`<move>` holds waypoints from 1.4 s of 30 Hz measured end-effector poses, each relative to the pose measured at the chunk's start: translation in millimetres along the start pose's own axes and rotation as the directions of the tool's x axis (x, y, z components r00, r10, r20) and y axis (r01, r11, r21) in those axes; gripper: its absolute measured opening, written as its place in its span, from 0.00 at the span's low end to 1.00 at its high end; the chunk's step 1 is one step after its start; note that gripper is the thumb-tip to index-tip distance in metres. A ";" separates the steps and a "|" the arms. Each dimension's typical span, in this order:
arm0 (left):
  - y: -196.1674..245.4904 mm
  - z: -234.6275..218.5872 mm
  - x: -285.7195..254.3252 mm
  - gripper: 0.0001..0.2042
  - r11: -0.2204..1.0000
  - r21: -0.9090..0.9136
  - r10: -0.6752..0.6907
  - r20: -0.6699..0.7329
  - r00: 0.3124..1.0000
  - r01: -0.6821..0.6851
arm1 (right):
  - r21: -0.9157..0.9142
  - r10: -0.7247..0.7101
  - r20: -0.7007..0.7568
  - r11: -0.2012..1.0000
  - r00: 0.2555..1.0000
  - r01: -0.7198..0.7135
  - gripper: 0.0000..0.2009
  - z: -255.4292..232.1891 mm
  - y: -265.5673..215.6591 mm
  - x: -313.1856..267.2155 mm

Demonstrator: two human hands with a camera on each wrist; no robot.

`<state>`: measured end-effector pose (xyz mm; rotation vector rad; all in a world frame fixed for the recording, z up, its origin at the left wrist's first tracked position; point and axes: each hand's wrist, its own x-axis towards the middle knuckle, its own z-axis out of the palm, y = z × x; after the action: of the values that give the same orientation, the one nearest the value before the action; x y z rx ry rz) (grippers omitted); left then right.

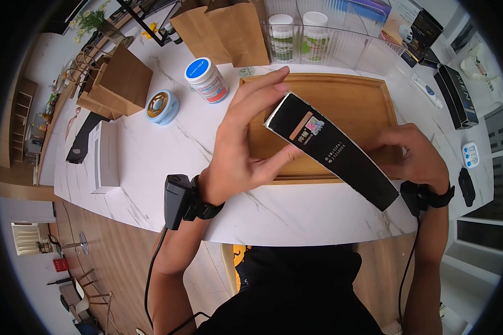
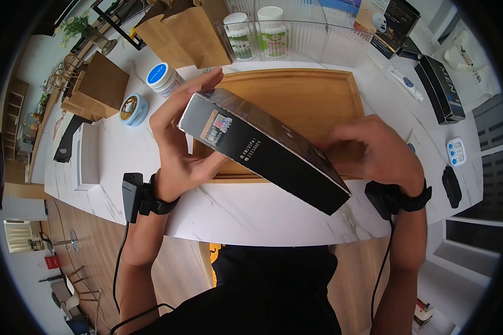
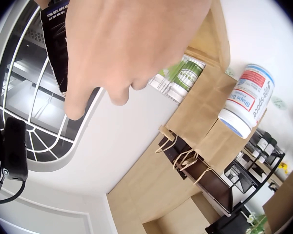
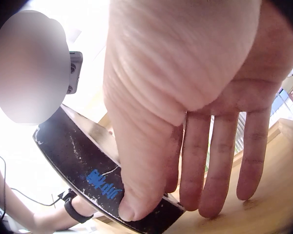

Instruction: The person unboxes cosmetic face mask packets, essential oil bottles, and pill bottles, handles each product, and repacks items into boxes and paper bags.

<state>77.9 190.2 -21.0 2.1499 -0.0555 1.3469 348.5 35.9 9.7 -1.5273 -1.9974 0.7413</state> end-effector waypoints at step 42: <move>2.1 -3.1 -4.8 0.38 0.979 0.162 -0.121 -0.013 0.993 0.122 | -0.039 -0.029 -0.028 0.999 0.999 0.028 0.35 0.0 4.1 -3.5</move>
<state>72.4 188.7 -23.1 2.2448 0.1907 1.3238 352.2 33.3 6.7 -1.5193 -2.0198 0.6696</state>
